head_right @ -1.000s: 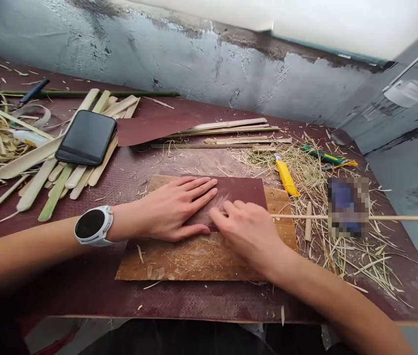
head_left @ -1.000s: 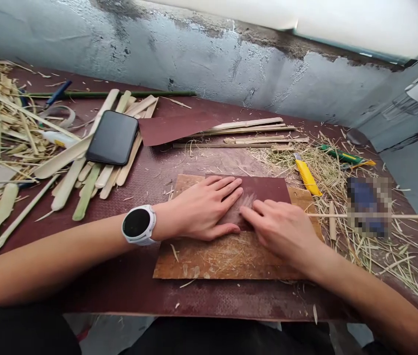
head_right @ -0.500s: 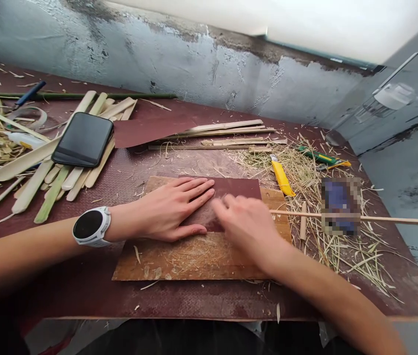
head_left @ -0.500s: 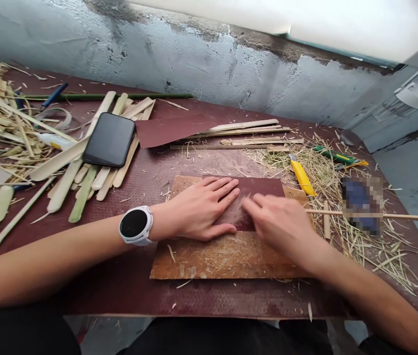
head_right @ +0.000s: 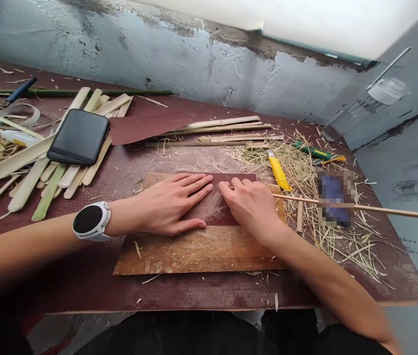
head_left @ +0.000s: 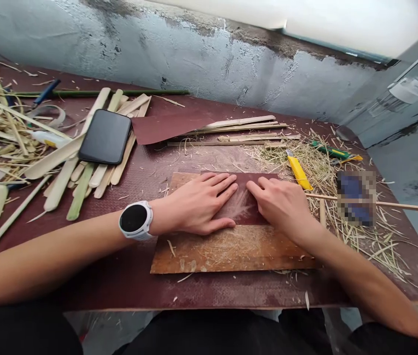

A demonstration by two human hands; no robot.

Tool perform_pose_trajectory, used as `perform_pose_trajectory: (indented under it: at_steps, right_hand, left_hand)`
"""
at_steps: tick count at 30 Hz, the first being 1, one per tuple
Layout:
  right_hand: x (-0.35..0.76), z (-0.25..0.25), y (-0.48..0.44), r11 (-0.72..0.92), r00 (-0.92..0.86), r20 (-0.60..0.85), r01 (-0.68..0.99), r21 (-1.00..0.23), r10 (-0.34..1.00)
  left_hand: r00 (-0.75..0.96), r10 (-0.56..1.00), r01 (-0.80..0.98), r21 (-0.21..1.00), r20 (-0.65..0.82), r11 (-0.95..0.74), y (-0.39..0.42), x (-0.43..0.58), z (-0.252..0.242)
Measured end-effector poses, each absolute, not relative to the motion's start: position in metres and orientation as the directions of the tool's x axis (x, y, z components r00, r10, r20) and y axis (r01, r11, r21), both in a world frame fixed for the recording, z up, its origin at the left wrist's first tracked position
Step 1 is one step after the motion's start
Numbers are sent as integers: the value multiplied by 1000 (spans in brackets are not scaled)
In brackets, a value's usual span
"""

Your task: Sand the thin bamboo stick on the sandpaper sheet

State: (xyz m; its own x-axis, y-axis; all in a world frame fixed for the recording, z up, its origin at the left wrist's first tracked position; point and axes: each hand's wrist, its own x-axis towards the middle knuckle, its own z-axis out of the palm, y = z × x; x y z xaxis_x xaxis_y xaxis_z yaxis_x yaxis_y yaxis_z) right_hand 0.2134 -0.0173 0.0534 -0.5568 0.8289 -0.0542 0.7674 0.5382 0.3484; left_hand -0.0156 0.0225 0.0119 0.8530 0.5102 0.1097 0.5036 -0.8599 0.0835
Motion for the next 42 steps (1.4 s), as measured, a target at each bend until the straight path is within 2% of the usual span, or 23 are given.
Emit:
perform_pose_trajectory:
  at_steps: [4, 9, 10, 13, 18, 22, 27, 31, 36, 40, 42]
  right_hand:
    - [213, 51, -19, 639, -660, -74, 685, 350, 748]
    - [211, 53, -19, 515, -544, -47, 760, 398, 838]
    - [211, 53, -20, 535, -562, -60, 742, 404, 825]
    - [212, 53, -21, 657, -666, -103, 677, 332, 739]
    - [216, 54, -18, 537, -548, -62, 782, 316, 834]
    - [212, 56, -22, 662, -643, -158, 732, 161, 750]
    - [210, 55, -20, 535, -541, -63, 795, 285, 839]
    - [213, 52, -19, 682, -679, -96, 702, 203, 728]
    - [217, 52, -13, 553, -566, -56, 775, 306, 823]
    - [216, 54, -13, 694, -672, -173, 703, 155, 720]
    - [215, 54, -13, 628, -609, -153, 754, 190, 778]
  left_hand:
    - [857, 504, 496, 94, 108, -863, 23, -16, 11]
    - [847, 517, 508, 95, 127, -856, 23, -17, 11]
    - [847, 515, 506, 99, 129, -857, 23, -17, 11]
    - [851, 509, 499, 100, 131, -861, 23, -16, 12]
    - [845, 528, 524, 70, 88, -849, 21, -15, 17]
    - [841, 539, 538, 42, 38, -842, 18, -17, 26]
    - [827, 562, 562, 20, 15, -827, 17, -20, 31]
    - [833, 551, 550, 32, 51, -834, 20, -21, 29]
    - [836, 545, 546, 12, 64, -838, 22, -22, 27]
    - [841, 537, 537, 12, 68, -843, 23, -22, 27]
    - [839, 540, 541, 5, 71, -841, 24, -22, 27]
